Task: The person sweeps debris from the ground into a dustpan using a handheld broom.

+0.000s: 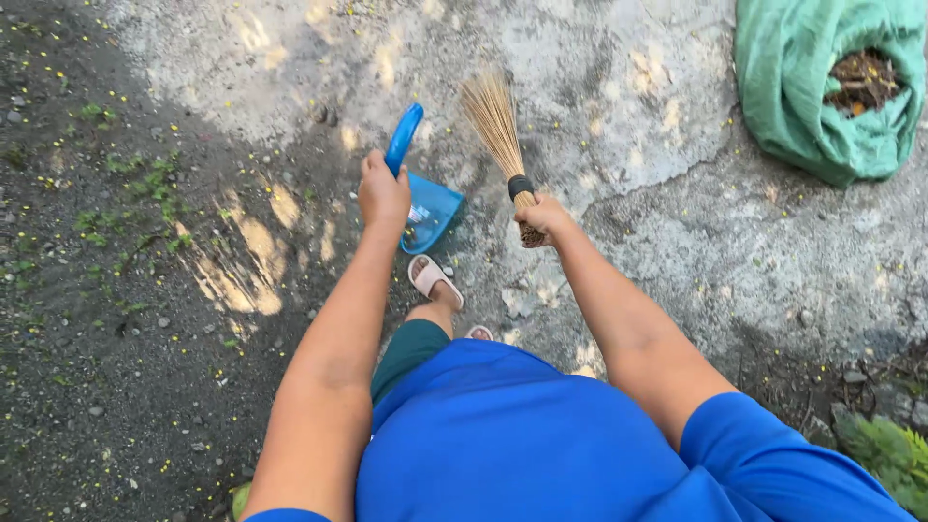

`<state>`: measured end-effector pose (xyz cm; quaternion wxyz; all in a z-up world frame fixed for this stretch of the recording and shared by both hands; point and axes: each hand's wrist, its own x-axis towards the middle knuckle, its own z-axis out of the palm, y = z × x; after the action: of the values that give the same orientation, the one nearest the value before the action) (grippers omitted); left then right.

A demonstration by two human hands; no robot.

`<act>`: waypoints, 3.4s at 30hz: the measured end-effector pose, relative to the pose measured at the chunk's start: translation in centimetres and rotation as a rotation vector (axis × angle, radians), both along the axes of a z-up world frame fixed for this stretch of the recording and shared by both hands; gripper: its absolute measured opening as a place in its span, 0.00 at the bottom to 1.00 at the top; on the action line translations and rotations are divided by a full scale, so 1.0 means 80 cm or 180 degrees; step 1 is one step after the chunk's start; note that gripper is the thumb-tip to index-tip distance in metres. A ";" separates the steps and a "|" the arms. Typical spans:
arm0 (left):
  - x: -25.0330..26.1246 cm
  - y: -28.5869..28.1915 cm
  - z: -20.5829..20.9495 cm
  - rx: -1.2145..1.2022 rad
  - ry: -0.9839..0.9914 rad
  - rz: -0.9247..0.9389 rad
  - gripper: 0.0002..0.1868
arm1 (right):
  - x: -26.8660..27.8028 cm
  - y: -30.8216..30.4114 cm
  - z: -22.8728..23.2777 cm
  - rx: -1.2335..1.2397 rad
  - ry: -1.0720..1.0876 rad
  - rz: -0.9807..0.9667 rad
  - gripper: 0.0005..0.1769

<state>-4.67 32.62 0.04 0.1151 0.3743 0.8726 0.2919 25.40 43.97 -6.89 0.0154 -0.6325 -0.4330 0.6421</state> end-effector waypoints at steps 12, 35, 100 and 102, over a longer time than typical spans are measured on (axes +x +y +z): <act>-0.081 0.037 0.014 -0.0770 -0.0766 -0.0038 0.24 | -0.051 0.029 0.205 -0.0389 -0.0784 0.2449 0.27; -0.036 0.099 0.054 -0.0615 -0.0754 -0.0111 0.27 | 0.031 0.134 0.184 -0.0150 -0.0271 0.2098 0.30; 0.007 0.200 0.048 0.0483 -0.0035 0.0525 0.13 | 0.087 0.277 0.194 0.0575 -0.0517 0.2171 0.34; -0.006 0.184 0.050 0.0331 -0.0007 0.0899 0.12 | 0.056 0.292 0.182 0.0536 -0.0117 0.2073 0.33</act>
<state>-5.16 47.32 4.03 0.0544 0.2529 0.9001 0.3505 29.92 67.29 7.63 -0.1461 -0.4689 -0.6640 0.5638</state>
